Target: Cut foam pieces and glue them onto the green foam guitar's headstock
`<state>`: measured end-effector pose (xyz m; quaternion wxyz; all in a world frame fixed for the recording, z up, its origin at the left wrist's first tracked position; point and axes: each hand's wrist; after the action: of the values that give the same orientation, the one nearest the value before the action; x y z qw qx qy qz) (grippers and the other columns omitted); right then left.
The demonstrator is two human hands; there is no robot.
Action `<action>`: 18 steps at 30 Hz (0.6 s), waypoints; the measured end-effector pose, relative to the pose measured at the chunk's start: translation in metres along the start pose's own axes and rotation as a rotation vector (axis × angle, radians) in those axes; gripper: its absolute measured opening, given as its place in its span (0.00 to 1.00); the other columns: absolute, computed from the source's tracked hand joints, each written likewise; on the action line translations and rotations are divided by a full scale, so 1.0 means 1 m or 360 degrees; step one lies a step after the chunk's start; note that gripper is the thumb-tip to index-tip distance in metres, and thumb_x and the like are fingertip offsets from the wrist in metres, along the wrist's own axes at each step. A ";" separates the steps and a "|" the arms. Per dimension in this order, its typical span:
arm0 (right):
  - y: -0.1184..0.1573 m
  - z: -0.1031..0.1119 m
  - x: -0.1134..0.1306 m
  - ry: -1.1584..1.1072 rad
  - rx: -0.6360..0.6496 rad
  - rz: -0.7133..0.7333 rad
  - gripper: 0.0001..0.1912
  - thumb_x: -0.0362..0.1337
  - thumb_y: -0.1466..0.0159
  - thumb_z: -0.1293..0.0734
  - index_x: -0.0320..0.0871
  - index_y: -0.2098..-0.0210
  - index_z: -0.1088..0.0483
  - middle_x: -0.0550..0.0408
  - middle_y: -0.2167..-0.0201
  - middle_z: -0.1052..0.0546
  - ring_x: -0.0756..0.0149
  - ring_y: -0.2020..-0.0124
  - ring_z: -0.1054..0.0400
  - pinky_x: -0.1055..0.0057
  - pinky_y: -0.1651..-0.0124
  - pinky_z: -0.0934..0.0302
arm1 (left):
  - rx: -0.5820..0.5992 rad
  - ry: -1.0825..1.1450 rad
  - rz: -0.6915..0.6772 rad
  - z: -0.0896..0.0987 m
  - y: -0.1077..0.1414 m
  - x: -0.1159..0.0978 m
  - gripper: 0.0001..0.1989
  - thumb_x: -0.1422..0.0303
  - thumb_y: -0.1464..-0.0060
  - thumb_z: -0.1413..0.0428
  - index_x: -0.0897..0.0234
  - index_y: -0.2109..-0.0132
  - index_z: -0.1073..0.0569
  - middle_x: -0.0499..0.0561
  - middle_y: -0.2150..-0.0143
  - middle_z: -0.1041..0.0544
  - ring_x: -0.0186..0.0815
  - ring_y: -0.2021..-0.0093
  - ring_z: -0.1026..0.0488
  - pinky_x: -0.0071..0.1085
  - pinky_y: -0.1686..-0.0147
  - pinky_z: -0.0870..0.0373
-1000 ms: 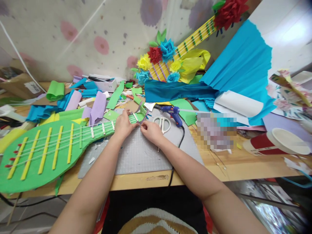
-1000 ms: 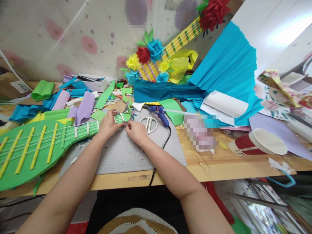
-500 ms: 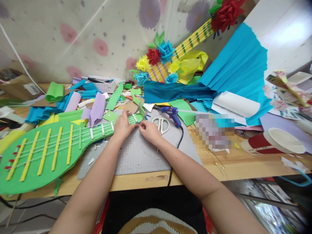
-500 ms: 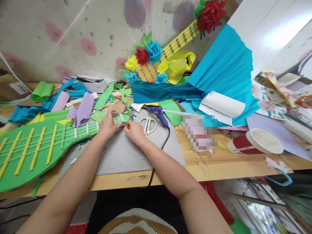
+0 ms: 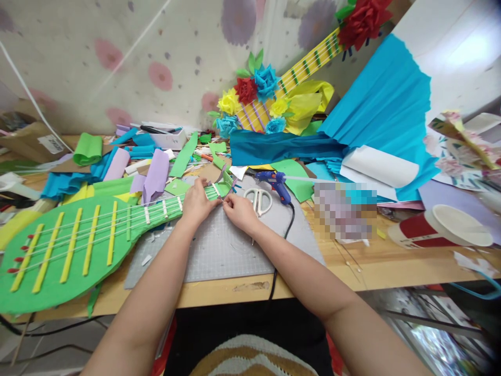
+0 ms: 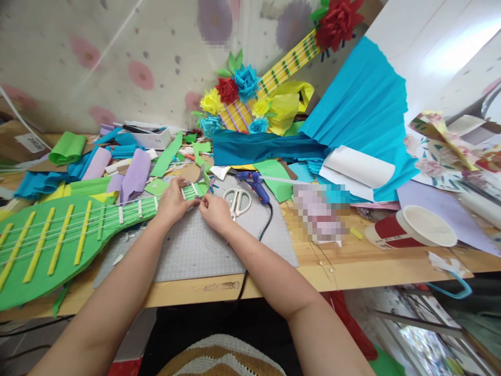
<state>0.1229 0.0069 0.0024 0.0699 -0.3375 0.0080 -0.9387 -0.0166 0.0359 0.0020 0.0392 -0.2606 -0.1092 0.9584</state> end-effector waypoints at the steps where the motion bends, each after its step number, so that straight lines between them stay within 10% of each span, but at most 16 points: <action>1: 0.000 0.000 0.000 -0.0006 -0.0001 0.0002 0.09 0.34 0.42 0.43 0.43 0.72 0.32 0.57 0.75 0.27 0.70 0.73 0.36 0.76 0.70 0.50 | -0.0003 0.0001 0.0003 0.000 0.000 0.000 0.35 0.63 0.65 0.37 0.64 0.49 0.43 0.57 0.50 0.29 0.46 0.50 0.32 0.39 0.53 0.36; 18: -0.008 -0.007 -0.002 -0.0327 0.0054 -0.0138 0.07 0.32 0.45 0.42 0.42 0.77 0.35 0.59 0.81 0.27 0.72 0.76 0.35 0.77 0.70 0.47 | -0.0016 -0.0052 0.0053 -0.002 -0.001 -0.001 0.31 0.63 0.63 0.39 0.63 0.52 0.41 0.57 0.52 0.29 0.45 0.51 0.32 0.38 0.53 0.36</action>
<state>0.1189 0.0151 -0.0041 0.0354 -0.4308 -0.0298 -0.9012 -0.0146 0.0371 0.0007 0.0200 -0.2469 -0.1104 0.9625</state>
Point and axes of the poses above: each hand's wrist, its own y-axis away from the middle knuckle, its own z-axis out of the back of the hand, x = y × z
